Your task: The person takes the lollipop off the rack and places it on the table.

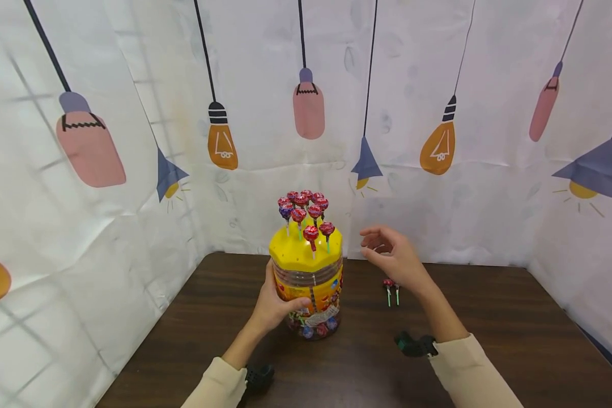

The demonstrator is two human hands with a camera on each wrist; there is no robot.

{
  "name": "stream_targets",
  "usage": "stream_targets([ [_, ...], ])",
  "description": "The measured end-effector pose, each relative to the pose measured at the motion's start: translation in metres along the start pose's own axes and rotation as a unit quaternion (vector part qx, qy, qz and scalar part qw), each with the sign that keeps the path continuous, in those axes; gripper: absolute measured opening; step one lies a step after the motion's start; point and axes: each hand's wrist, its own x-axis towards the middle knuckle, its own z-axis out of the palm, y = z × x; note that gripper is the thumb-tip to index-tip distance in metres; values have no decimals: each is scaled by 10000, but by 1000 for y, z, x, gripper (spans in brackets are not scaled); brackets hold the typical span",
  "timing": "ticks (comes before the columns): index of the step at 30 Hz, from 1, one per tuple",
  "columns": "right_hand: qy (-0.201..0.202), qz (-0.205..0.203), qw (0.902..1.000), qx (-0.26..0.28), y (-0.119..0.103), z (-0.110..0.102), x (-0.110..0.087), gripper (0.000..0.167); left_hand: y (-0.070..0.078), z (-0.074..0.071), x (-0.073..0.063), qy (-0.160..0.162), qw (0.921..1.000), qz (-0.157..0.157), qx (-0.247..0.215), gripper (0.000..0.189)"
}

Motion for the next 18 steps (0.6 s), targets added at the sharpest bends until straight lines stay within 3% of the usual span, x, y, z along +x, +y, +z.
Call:
stream_targets([
  [7, 81, -441, 9974, 572, -37, 19, 11, 36, 0, 0, 0, -28, 10000, -28, 25, 113],
  [18, -89, -291, 9956, 882, -61, 32, 24, 45, 3, -5, -1, -138, 9996, -231, 108, 116],
])
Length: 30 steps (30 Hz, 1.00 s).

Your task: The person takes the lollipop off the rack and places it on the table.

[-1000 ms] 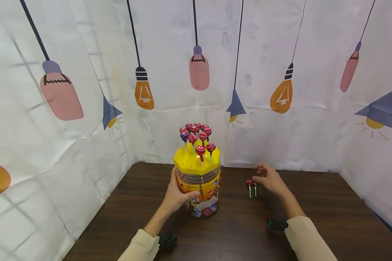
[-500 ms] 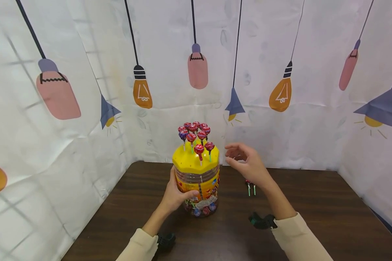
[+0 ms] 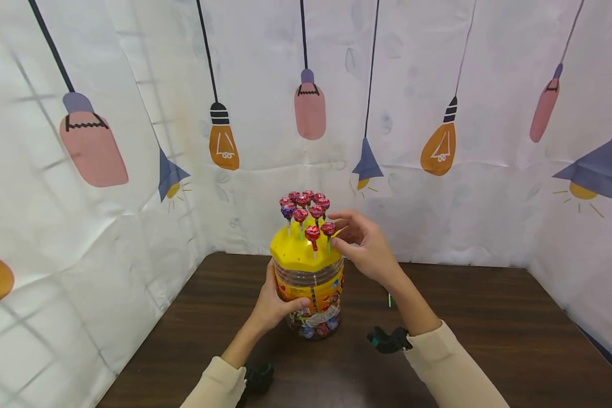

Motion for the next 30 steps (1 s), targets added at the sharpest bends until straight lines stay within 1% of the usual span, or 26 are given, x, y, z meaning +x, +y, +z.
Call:
stream_targets([
  [4, 12, 17, 10000, 64, -1, 1, 1, 44, 1, -2, 0, -104, 9999, -74, 25, 114],
  [11, 57, -114, 9998, 141, 3, 2, 2, 43, 2, -5, 2, -276, 9996, -15, -67, 112],
  [15, 122, -214, 9994, 236, 2, 2, 3, 42, 1, -7, 3, -286, 9996, -39, -20, 113],
  [22, 317, -519, 9967, 541, -1, 3, 7, 39, -1, -10, 3, -296, 9995, -38, 78, 110],
  [26, 354, -701, 9946, 671, -3, 0, 8, 38, -2, -12, 3, -320, 9995, -46, 45, 108],
  [30, 457, -744, 9939, 671, -4, -6, 8, 38, -2, -12, 3, -341, 9994, -73, -19, 107],
])
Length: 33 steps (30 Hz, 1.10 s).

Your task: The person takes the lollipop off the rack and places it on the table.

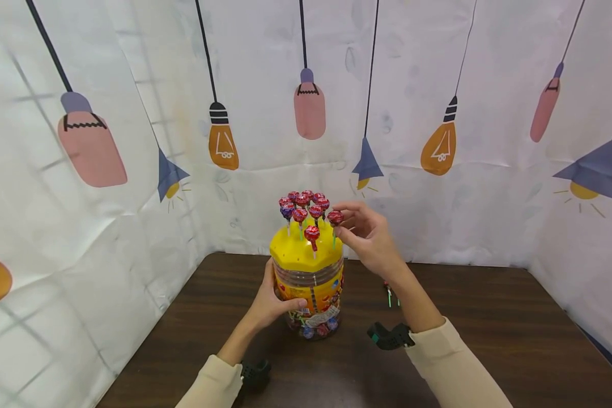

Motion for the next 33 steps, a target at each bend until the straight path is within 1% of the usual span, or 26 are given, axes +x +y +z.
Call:
stream_targets([
  [6, 186, 141, 9997, -102, 1, -13, -4, 40, 2, 0, -1, -10, 10000, 10, 31, 107],
  [11, 242, 336, 9989, -235, 8, -25, -12, 39, 1, 0, -1, 17, 10000, -14, 59, 105],
  [16, 224, 477, 9980, -340, 20, -36, -23, 38, 0, -1, -1, 38, 9999, -93, -19, 104],
  [19, 200, 635, 9975, -241, 28, -42, -31, 37, 1, -1, -1, 49, 9999, -113, -57, 104],
  [23, 195, 839, 9959, -265, 39, -51, -43, 37, 0, 0, -1, 23, 9999, -99, -64, 104],
  [28, 179, 926, 9949, -349, 52, -62, -57, 36, 2, 0, -1, 9, 10000, -81, -33, 104],
  [33, 159, 989, 9941, -407, 65, -73, -69, 36, 4, 1, 0, 73, 9998, -181, -52, 104],
])
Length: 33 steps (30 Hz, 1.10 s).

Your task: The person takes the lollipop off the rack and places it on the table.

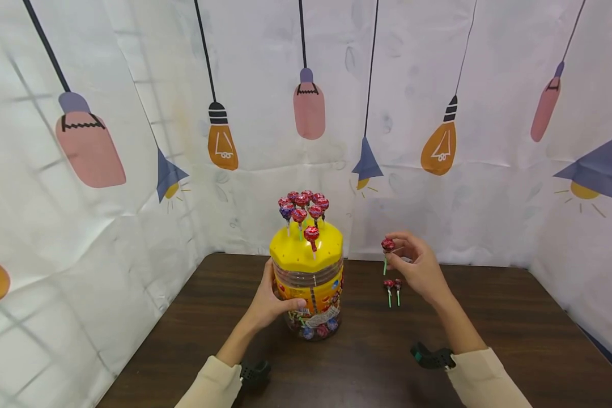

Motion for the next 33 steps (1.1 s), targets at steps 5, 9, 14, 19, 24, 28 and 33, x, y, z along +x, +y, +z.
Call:
stream_targets([
  [5, -23, 118, 9997, -191, 17, -8, -9, 37, -1, 0, -1, 33, 10000, -22, 3, 102],
  [9, -1, 332, 9991, -272, 32, -14, -15, 39, -1, 0, -2, 91, 9999, -52, 12, 102],
  [14, 89, 606, 9971, -449, 49, -22, -19, 40, -1, 0, -3, 143, 9998, -90, 50, 103],
  [19, 135, 758, 9956, -540, 60, -29, -22, 40, 0, -1, -3, 174, 9998, -70, 79, 103],
  [24, 147, 913, 9943, -537, 72, -34, -26, 38, -2, -1, -2, 171, 9998, -62, 81, 101],
  [28, 58, 1150, 9922, -486, 82, -39, -30, 37, -2, -1, -2, 180, 9998, -57, 104, 100],
  [33, -94, 1643, 9854, -442, 94, -43, -34, 41, -1, -1, -1, 193, 9997, -104, 104, 101],
])
